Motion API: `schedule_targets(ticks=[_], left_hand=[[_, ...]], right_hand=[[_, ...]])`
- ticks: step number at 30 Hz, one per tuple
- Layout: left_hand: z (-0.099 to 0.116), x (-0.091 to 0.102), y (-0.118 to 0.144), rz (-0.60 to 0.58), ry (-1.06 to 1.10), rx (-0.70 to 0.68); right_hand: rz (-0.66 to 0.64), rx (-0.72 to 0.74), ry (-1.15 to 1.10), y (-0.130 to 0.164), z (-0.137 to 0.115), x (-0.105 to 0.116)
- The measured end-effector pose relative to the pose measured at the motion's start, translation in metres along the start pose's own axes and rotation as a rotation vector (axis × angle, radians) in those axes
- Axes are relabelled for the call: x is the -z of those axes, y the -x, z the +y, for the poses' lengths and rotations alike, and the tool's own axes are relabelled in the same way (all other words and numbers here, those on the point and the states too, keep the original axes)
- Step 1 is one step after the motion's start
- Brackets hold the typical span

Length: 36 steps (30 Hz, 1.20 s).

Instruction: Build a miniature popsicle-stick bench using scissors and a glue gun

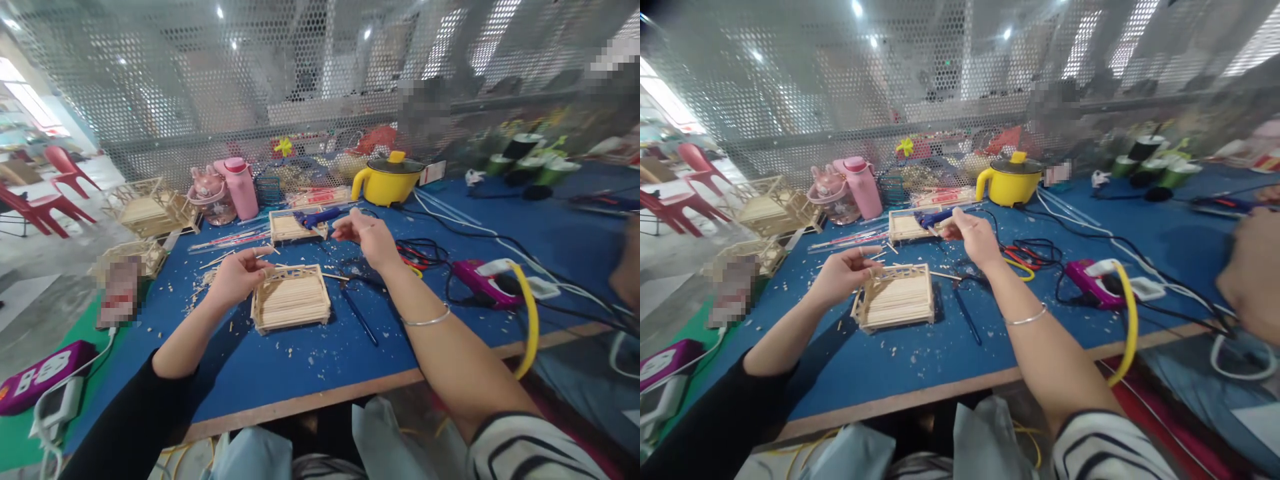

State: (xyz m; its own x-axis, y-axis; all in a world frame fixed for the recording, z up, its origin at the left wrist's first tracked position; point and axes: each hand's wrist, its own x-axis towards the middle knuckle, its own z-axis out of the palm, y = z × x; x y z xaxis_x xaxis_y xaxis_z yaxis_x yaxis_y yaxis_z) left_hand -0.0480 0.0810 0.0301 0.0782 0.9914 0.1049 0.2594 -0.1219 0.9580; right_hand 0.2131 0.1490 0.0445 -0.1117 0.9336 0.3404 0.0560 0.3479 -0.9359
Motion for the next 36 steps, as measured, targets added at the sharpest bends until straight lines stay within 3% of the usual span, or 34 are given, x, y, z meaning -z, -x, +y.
schedule_targets(ticks=[3,5,8,12,14,17,20,22,25,29,31,33,36], left_hand=[[0.001,-0.003,0.001,0.005,0.012,0.013],[0.001,-0.004,0.001,0.002,0.027,0.016],[0.0,0.0,-0.002,0.076,0.078,-0.001],[-0.01,0.027,-0.008,0.364,0.14,-0.037],[-0.022,0.043,-0.01,0.415,0.07,0.018],[-0.043,0.058,-0.011,0.346,-0.11,0.116],[-0.059,0.059,-0.01,0.283,-0.341,0.102],[-0.061,0.055,-0.009,0.339,-0.483,0.052],[-0.055,0.049,-0.006,0.425,-0.531,-0.033],[-0.026,0.037,0.0,0.42,-0.413,-0.211],[-0.005,0.026,0.004,0.328,-0.517,-0.399],[0.015,0.013,0.007,0.148,-0.666,-0.531],[0.033,-0.006,0.009,-0.009,-0.834,-0.478]], right_hand=[[0.089,0.007,0.034,-0.005,0.004,0.009],[0.054,0.035,0.148,-0.005,0.005,0.011],[-0.137,0.058,0.502,-0.003,0.006,0.013],[-0.437,0.055,0.893,0.002,0.012,0.006],[-0.526,0.092,0.989,0.006,0.017,-0.003],[-0.583,0.167,1.085,0.012,0.024,-0.016],[-0.572,0.208,1.101,0.015,0.026,-0.024],[-0.507,0.198,1.075,0.014,0.024,-0.023],[-0.421,0.183,0.966,0.012,0.015,-0.018],[-0.437,0.248,0.802,0.012,-0.004,-0.012],[-0.457,0.313,0.775,0.015,-0.015,-0.015],[-0.461,0.394,0.808,0.019,-0.027,-0.02],[-0.431,0.516,0.902,0.025,-0.041,-0.024]])
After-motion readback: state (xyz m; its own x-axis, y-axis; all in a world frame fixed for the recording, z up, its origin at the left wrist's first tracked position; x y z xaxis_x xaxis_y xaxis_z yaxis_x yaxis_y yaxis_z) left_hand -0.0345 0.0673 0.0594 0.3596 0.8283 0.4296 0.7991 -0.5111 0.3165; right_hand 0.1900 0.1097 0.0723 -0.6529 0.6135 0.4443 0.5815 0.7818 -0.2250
